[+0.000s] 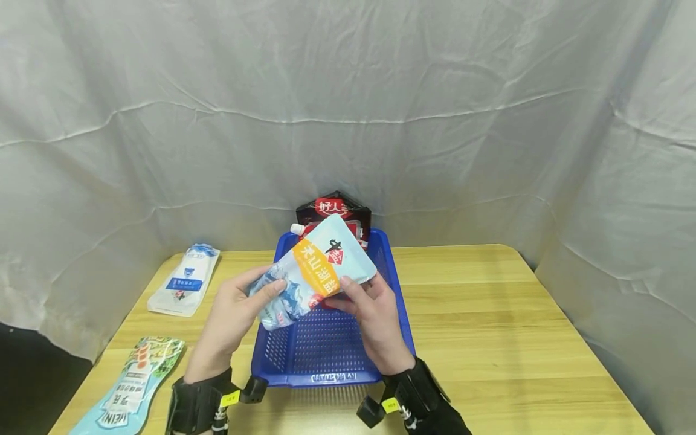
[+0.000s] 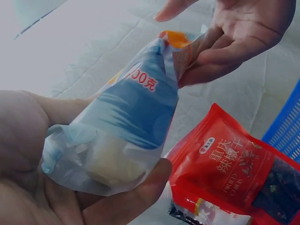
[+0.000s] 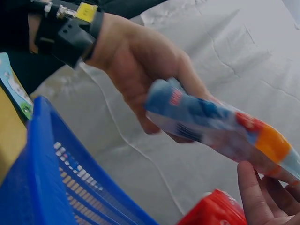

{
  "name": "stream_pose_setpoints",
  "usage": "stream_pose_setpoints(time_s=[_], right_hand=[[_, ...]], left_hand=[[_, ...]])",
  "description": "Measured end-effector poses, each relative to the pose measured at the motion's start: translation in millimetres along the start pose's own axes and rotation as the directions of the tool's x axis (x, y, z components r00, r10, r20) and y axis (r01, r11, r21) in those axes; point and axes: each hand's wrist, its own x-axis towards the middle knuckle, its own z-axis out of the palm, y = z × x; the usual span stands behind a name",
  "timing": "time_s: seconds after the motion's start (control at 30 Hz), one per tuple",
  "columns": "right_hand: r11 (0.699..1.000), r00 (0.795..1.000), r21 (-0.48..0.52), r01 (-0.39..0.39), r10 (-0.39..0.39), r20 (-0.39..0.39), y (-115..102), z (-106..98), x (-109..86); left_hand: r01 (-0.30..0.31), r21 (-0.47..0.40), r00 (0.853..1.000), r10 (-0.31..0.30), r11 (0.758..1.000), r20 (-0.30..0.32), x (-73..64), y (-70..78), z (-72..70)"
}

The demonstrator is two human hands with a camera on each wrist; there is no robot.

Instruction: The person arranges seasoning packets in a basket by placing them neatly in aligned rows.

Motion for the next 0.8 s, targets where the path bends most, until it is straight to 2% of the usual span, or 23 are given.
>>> stream_pose_setpoints(time_s=[0.17,0.4,0.57,0.8], right_hand=[[0.999,0.999,0.015,-0.042,0.042,-0.011,6.9,5.0,-0.9],[0.997,0.999,0.069,-0.035,0.036,-0.021,9.7,6.0,-0.1],[0.994,0.998,0.096,-0.055,0.057,-0.023,7.7,4.9,0.6],[0.992,0.997,0.110,-0.068,0.073,-0.040,6.2,2.6,1.5]], left_hand=[[-0.022,0.027,0.999,0.022,0.999,-0.027,-0.2,-0.1,9.3],[-0.015,0.066,0.999,0.017,0.998,-0.027,-1.2,1.3,20.3],[-0.001,0.092,1.000,0.003,0.996,-0.024,-0.6,1.2,21.2],[0.023,0.135,1.000,-0.025,0.991,0.013,0.8,2.3,19.5]])
